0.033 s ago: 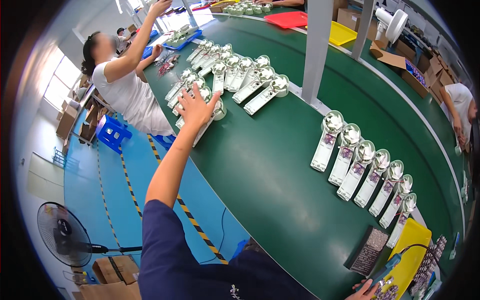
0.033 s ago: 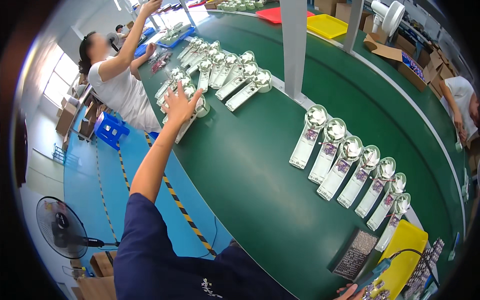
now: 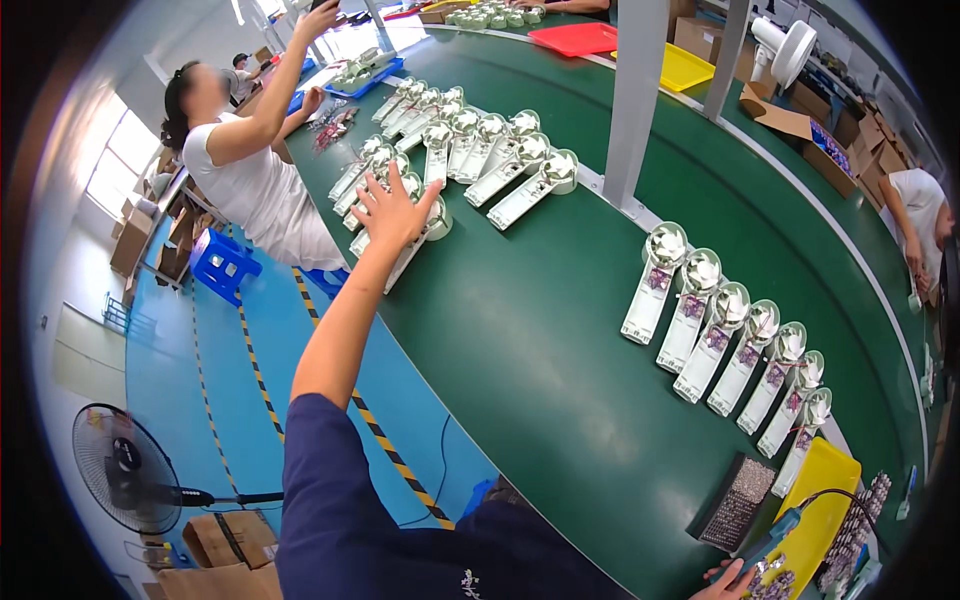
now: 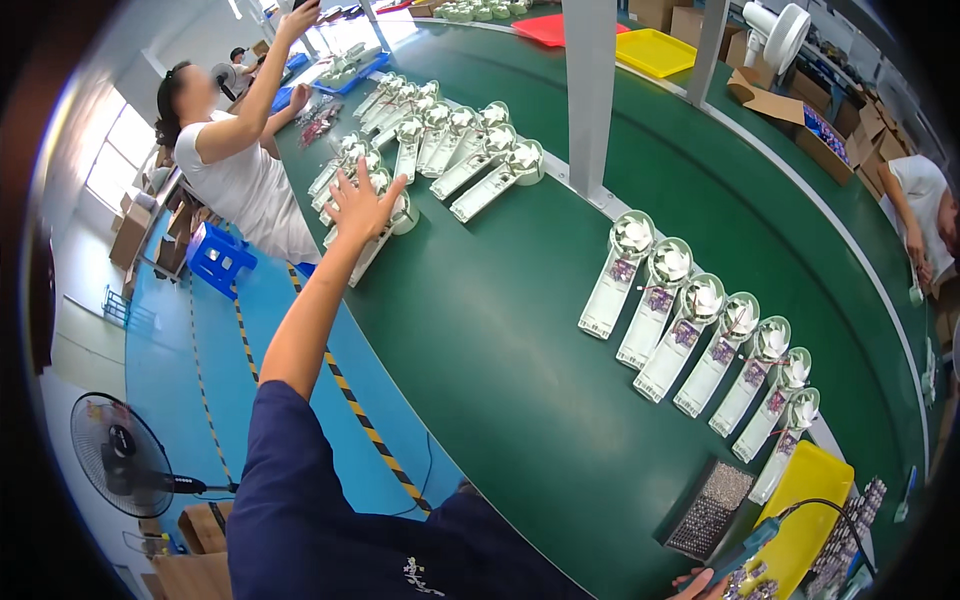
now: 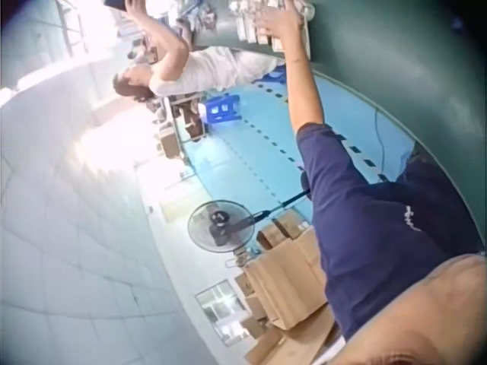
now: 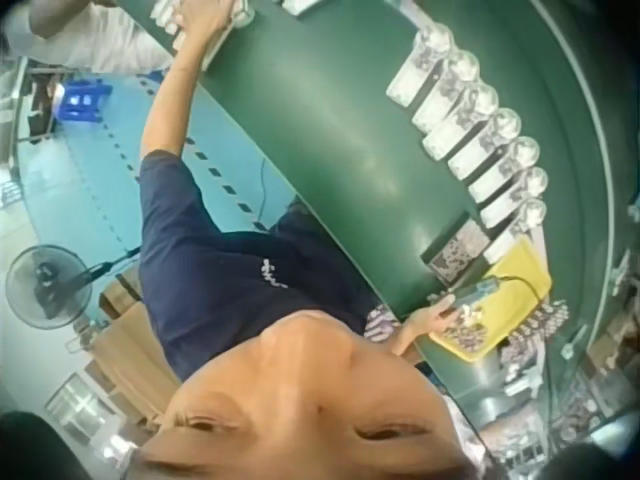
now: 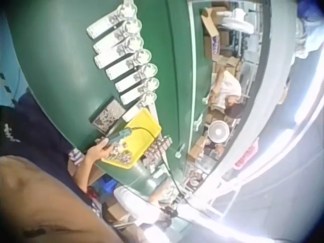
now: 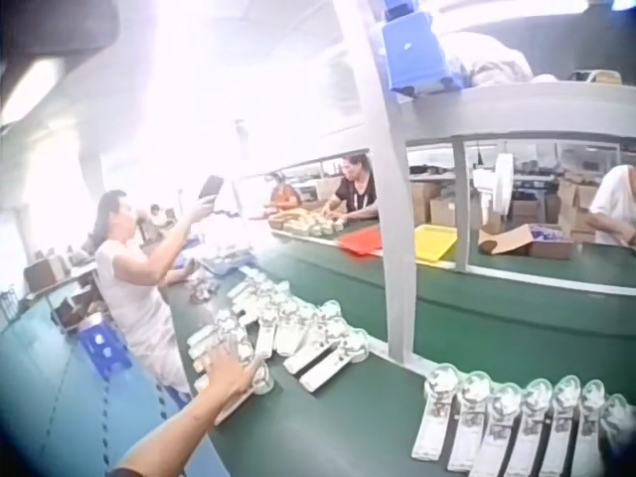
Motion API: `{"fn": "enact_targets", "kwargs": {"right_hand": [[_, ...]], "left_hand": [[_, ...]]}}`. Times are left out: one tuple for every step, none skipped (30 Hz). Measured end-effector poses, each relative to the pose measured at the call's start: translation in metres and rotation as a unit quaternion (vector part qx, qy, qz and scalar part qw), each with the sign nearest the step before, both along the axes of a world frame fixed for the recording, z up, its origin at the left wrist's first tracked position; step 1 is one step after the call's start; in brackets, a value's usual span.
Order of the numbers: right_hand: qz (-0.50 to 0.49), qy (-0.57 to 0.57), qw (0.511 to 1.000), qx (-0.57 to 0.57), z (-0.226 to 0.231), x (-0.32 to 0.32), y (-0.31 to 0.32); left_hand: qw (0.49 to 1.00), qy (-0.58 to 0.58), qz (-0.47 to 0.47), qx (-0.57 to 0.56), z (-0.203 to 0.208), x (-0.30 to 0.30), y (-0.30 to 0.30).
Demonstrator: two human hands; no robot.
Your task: Assembling handheld mini fans on a factory production line, involving installing circuit boards and securing them with screws.
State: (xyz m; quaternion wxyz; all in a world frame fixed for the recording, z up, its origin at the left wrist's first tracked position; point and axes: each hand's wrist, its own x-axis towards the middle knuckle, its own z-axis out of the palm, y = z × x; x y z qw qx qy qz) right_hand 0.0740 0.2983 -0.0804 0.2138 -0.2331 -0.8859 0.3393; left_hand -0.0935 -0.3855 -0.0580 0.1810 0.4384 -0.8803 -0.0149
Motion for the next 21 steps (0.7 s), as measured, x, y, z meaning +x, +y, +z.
{"fn": "enact_targets", "kwargs": {"right_hand": [[0.008, 0.008, 1.0, -0.008, -0.004, 0.001, 0.003], [0.014, 0.018, 1.0, -0.016, -0.008, 0.003, 0.006], [0.009, 0.02, 1.0, -0.012, -0.014, 0.005, 0.011], [0.018, 0.019, 0.997, -0.074, -0.019, 0.008, 0.016], [0.027, 0.017, 0.99, -0.137, -0.022, 0.01, 0.019], [0.023, 0.017, 0.99, -0.136, -0.021, 0.01, 0.017], [0.03, 0.026, 0.991, -0.126, -0.019, 0.008, 0.014], [0.04, 0.034, 0.992, -0.117, -0.017, 0.006, 0.012], [0.039, 0.032, 0.992, -0.116, -0.016, 0.004, 0.01], [0.034, 0.029, 0.992, -0.122, -0.015, 0.002, 0.008], [0.029, 0.028, 0.991, -0.127, -0.014, 0.001, 0.008], [0.029, 0.026, 0.991, -0.127, -0.014, 0.0, 0.009], [0.037, 0.021, 0.992, -0.121, -0.014, 0.0, 0.011], [0.042, 0.015, 0.992, -0.115, -0.014, 0.001, 0.011], [0.041, 0.013, 0.992, -0.115, -0.014, 0.003, 0.011], [0.037, 0.019, 0.992, -0.118, -0.013, 0.003, 0.01], [0.037, 0.026, 0.991, -0.124, -0.015, 0.001, 0.009], [0.038, 0.025, 0.991, -0.127, -0.017, 0.002, 0.011], [0.039, 0.027, 0.991, -0.123, -0.021, 0.003, 0.014], [0.037, 0.028, 0.992, -0.117, -0.022, 0.005, 0.018], [0.037, 0.027, 0.992, -0.12, -0.021, 0.006, 0.017]], "left_hand": [[1.0, -0.018, 0.006, 0.021, 0.0, -0.01, -0.005], [0.998, -0.03, 0.024, 0.055, -0.002, -0.016, -0.02], [0.996, -0.044, 0.012, 0.074, -0.001, -0.018, -0.031], [0.994, -0.06, -0.001, 0.092, 0.001, -0.018, -0.041], [0.99, -0.096, -0.01, 0.106, 0.004, -0.017, -0.051], [0.989, -0.089, -0.017, 0.118, 0.008, -0.016, -0.052], [0.987, -0.09, -0.04, 0.126, 0.009, -0.017, -0.056], [0.985, -0.091, -0.06, 0.134, 0.009, -0.016, -0.059], [0.985, -0.093, -0.06, 0.135, 0.007, -0.016, -0.059], [0.986, -0.08, -0.063, 0.135, 0.004, -0.016, -0.061], [0.987, -0.066, -0.065, 0.134, 0.001, -0.018, -0.06], [0.987, -0.067, -0.064, 0.135, 0.0, -0.016, -0.06], [0.986, -0.065, -0.079, 0.135, -0.001, -0.01, -0.06], [0.984, -0.063, -0.096, 0.135, 0.0, -0.006, -0.055], [0.985, -0.065, -0.103, 0.121, 0.0, -0.001, -0.048], [0.984, -0.07, -0.111, 0.123, 0.0, 0.003, -0.039], [0.984, -0.063, -0.118, 0.117, 0.0, 0.008, -0.031], [0.984, -0.056, -0.127, 0.112, -0.002, 0.012, -0.022], [0.983, -0.044, -0.141, 0.109, -0.003, 0.016, -0.012], [0.982, -0.031, -0.144, 0.121, 0.001, 0.02, 0.005], [0.982, -0.026, -0.148, 0.118, -0.001, 0.025, 0.014]]}}
